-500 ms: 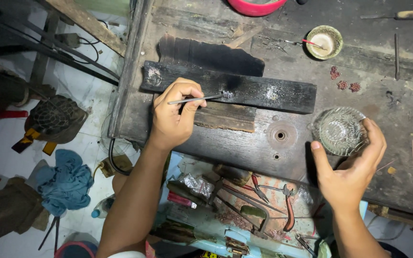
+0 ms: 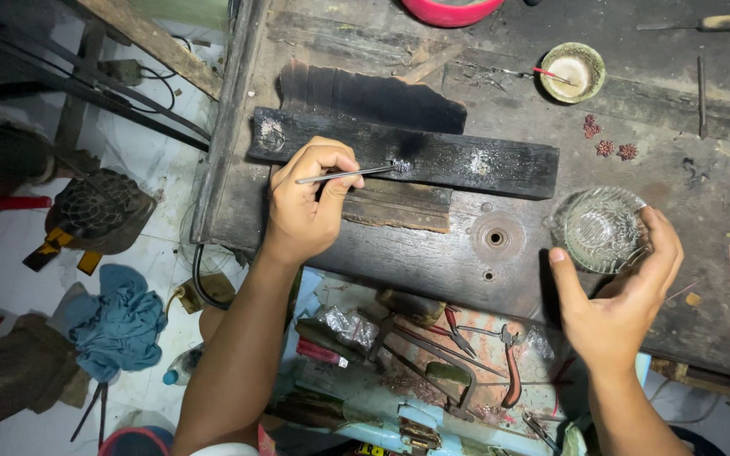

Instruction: Soldering and assembling small metal jewelry components using a torch and tweezers

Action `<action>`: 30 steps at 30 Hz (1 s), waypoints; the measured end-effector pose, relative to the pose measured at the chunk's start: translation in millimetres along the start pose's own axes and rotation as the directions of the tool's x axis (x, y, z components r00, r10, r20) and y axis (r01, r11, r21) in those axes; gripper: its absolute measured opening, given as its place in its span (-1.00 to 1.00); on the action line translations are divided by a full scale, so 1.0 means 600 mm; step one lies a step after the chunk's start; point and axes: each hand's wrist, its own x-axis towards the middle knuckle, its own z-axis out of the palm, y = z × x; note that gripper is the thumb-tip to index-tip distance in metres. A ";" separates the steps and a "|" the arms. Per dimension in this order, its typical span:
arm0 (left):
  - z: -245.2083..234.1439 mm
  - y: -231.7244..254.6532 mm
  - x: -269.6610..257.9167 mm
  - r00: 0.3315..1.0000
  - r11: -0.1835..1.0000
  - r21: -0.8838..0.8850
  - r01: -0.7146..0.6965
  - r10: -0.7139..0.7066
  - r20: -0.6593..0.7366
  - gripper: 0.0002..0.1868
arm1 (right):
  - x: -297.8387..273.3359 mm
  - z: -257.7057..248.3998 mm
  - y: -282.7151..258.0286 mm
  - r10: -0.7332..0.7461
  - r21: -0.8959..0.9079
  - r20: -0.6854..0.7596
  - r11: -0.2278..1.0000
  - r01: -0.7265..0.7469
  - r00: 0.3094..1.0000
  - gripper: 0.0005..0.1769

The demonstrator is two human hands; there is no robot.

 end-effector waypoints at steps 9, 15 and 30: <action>-0.001 -0.003 -0.002 1.000 1.000 -0.018 0.004 -0.004 0.005 -0.90 | -0.002 0.000 0.004 -0.010 -0.013 -0.001 1.000 0.010 1.000 -0.18; 0.000 -0.008 -0.005 0.999 0.997 -0.068 0.036 -0.038 -0.025 -0.86 | -0.002 0.000 0.005 -0.004 -0.001 0.004 1.000 0.004 1.000 -0.17; 0.058 0.092 -0.082 0.917 0.999 0.035 -0.022 0.006 0.398 -0.92 | -0.056 -0.010 -0.090 -0.272 0.304 0.042 0.920 0.247 0.961 -0.87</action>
